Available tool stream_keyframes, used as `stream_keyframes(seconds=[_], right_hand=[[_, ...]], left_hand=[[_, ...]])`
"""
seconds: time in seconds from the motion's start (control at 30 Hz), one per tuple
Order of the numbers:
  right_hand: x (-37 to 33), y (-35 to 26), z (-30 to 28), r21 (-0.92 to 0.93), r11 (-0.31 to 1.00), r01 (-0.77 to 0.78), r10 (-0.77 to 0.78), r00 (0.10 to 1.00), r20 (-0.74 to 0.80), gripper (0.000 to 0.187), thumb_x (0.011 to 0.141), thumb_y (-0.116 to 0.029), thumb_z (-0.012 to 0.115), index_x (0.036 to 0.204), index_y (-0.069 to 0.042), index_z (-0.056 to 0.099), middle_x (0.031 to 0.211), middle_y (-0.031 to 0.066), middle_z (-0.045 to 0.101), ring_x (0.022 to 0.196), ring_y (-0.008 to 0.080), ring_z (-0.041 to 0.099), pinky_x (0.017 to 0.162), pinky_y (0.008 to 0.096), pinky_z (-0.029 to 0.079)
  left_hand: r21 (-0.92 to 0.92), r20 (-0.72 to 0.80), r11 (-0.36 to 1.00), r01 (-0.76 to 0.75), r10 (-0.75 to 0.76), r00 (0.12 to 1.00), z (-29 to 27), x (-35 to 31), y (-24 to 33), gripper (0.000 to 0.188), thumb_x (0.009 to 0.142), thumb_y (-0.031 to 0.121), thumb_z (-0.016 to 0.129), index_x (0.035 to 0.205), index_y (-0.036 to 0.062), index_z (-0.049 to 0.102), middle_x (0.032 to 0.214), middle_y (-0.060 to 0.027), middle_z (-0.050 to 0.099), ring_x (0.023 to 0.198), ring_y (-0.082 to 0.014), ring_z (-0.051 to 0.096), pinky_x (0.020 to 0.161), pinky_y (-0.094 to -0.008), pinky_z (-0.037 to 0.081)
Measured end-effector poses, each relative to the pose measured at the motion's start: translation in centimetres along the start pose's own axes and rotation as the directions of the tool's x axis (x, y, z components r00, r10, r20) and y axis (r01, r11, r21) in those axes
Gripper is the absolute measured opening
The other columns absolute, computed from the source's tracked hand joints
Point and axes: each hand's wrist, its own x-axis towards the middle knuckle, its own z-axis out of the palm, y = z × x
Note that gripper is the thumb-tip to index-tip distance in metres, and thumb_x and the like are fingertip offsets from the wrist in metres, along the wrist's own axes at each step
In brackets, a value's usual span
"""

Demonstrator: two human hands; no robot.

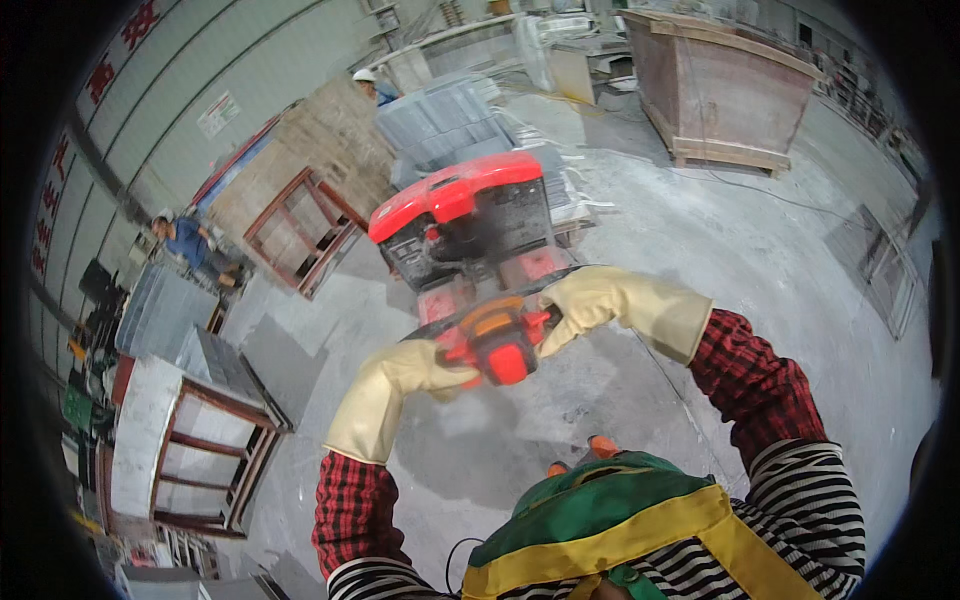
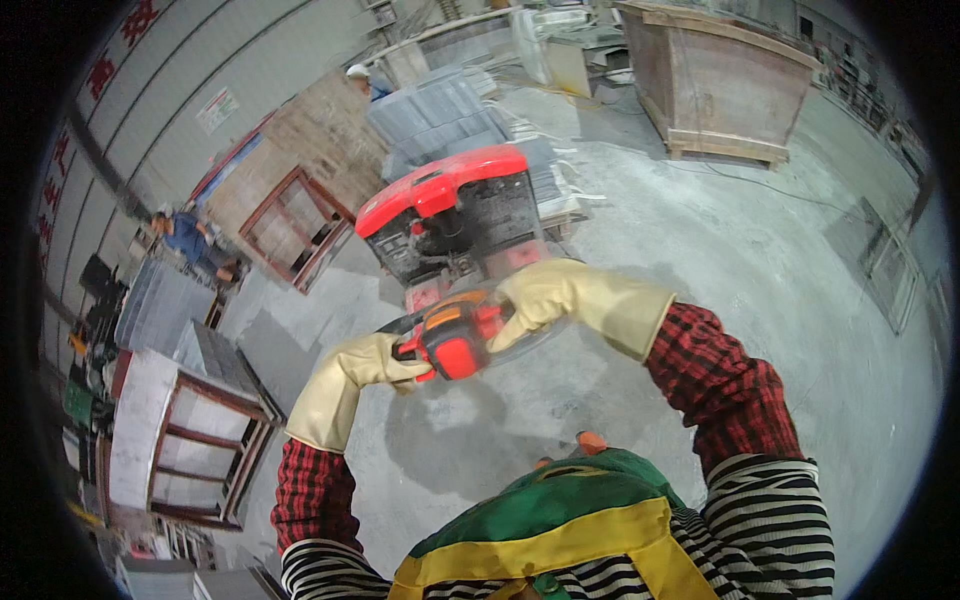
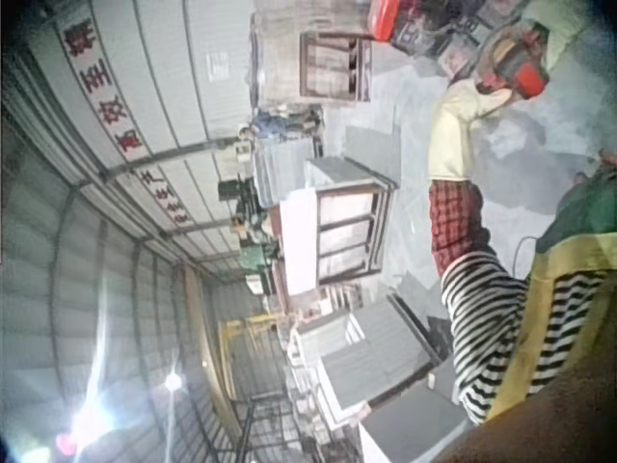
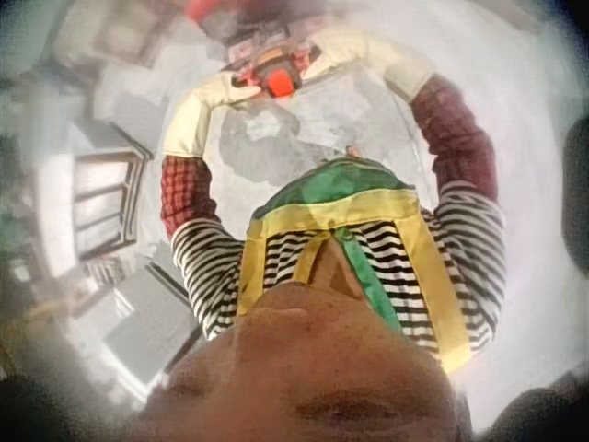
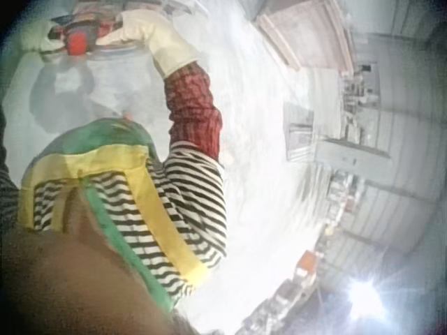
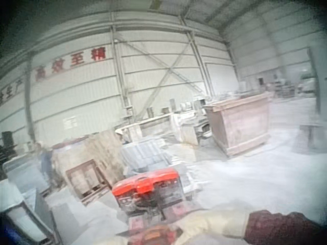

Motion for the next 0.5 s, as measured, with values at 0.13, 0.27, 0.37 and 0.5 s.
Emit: stream_keyframes(seconds=[0.13, 0.27, 0.37, 0.5], right_hand=[[-0.4, 0.0, 0.0, -0.031, 0.999, -0.039, 0.038, 0.999, -0.034, 0.077, 0.070, -0.072, 0.082, 0.120, -0.014, 0.075, 0.100, 0.0086, 0.077, 0.091, 0.0303, 0.070, 0.081, 0.0409, 0.054], [-1.8, -1.2, -2.1, -0.185, 0.981, -0.056, 0.068, 0.996, 0.055, 0.079, 0.073, -0.073, 0.080, 0.120, -0.010, 0.073, 0.106, 0.0161, 0.077, 0.096, 0.0371, 0.071, 0.081, 0.0464, 0.055], [-1.7, 0.2, -1.7, -0.149, 0.988, -0.041, 0.040, 0.999, -0.009, 0.078, 0.068, -0.073, 0.082, 0.120, -0.017, 0.075, 0.103, 0.0090, 0.078, 0.098, 0.0321, 0.073, 0.085, 0.0419, 0.056], [-1.2, 1.5, -0.8, -0.149, 0.987, -0.066, 0.070, 0.997, 0.021, 0.082, 0.067, -0.078, 0.078, 0.117, -0.014, 0.077, 0.103, 0.0116, 0.078, 0.097, 0.0333, 0.074, 0.085, 0.0442, 0.057]], left_hand=[[0.137, -0.086, 0.990, 0.042, -0.030, 0.996, 0.0, 0.5, 0.0, 0.063, 0.082, 0.067, 0.073, 0.109, 0.0099, 0.075, 0.080, -0.0117, 0.077, 0.078, -0.0192, 0.074, 0.074, -0.0324, 0.057], [-0.054, -0.170, 0.994, 0.098, -0.106, 0.980, 1.3, -0.7, 3.6, 0.041, 0.074, 0.043, 0.086, 0.081, 0.0047, 0.074, 0.067, -0.0082, 0.070, 0.062, -0.0156, 0.067, 0.058, -0.0303, 0.052], [0.018, -0.204, 0.999, 0.050, -0.045, 0.978, 1.7, 1.2, -0.6, 0.042, 0.074, 0.043, 0.086, 0.078, 0.0048, 0.071, 0.065, -0.0064, 0.067, 0.058, -0.0140, 0.062, 0.056, -0.0300, 0.048], [-0.354, -0.167, 0.935, 0.016, -0.080, 0.983, 2.5, 1.2, -0.5, 0.016, 0.079, 0.014, 0.080, 0.078, 0.0050, 0.067, 0.071, -0.0030, 0.067, 0.061, -0.0153, 0.060, 0.054, -0.0340, 0.044]])
